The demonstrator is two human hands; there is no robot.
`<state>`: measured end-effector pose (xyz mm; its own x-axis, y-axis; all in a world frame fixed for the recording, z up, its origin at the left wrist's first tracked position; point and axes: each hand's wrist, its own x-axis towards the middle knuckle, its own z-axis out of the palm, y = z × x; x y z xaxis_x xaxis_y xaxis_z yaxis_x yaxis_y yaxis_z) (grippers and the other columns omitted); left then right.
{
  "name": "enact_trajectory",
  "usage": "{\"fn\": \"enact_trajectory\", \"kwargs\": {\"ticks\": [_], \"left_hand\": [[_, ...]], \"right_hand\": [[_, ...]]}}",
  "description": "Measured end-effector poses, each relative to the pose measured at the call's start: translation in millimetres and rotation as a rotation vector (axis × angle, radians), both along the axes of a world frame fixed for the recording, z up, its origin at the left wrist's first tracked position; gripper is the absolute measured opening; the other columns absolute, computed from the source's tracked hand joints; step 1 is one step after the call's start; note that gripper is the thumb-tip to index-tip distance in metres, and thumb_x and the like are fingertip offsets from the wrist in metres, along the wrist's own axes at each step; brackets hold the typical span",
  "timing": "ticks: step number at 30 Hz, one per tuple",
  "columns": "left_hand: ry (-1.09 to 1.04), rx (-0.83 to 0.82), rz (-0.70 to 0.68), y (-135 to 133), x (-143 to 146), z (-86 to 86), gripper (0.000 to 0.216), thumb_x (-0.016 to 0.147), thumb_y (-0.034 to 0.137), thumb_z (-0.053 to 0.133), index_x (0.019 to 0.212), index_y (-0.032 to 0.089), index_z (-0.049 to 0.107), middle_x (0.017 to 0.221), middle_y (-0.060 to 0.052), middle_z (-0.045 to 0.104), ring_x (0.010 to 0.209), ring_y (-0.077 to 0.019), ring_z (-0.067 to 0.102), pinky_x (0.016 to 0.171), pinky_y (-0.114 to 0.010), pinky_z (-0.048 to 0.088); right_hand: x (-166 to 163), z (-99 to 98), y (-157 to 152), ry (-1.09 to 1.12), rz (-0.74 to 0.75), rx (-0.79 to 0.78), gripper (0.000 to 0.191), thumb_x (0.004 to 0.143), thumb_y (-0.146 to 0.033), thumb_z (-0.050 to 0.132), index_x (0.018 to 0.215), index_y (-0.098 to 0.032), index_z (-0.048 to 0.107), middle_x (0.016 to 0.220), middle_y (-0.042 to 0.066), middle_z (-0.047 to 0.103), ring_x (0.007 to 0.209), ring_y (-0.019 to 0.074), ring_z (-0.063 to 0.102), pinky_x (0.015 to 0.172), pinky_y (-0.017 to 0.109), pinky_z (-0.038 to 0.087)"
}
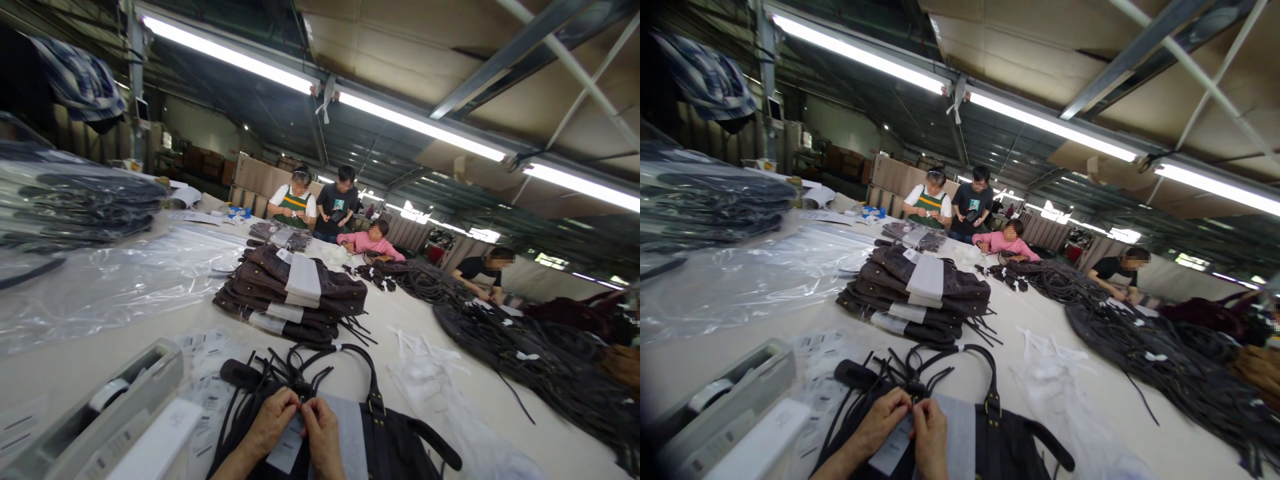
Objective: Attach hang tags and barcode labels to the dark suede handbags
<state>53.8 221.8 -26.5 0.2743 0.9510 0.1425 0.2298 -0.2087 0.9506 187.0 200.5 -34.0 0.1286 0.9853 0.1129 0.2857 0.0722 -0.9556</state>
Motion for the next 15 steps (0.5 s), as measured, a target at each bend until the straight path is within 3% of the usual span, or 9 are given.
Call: {"fn": "enact_trajectory", "kwargs": {"ticks": [15], "left_hand": [[0.047, -0.01, 0.023, 2.6, 3.2, -3.0, 0.02, 0.07, 0.032, 0.039, 0.064, 0.018, 0.053, 0.071, -0.003, 0.052, 0.071, -0.0174, 0.052, 0.069, -0.03, 0.038]], "right_hand": [[-1.7, 1.8, 4.0, 0.043, -0.041, -0.039, 0.023, 0.066, -0.042, 0.05, 0.057, -0.02, 0.049, 0.041, -0.004, 0.043, 0.039, 0.0125, 0.04, 0.044, 0.024, 0.031]]}}
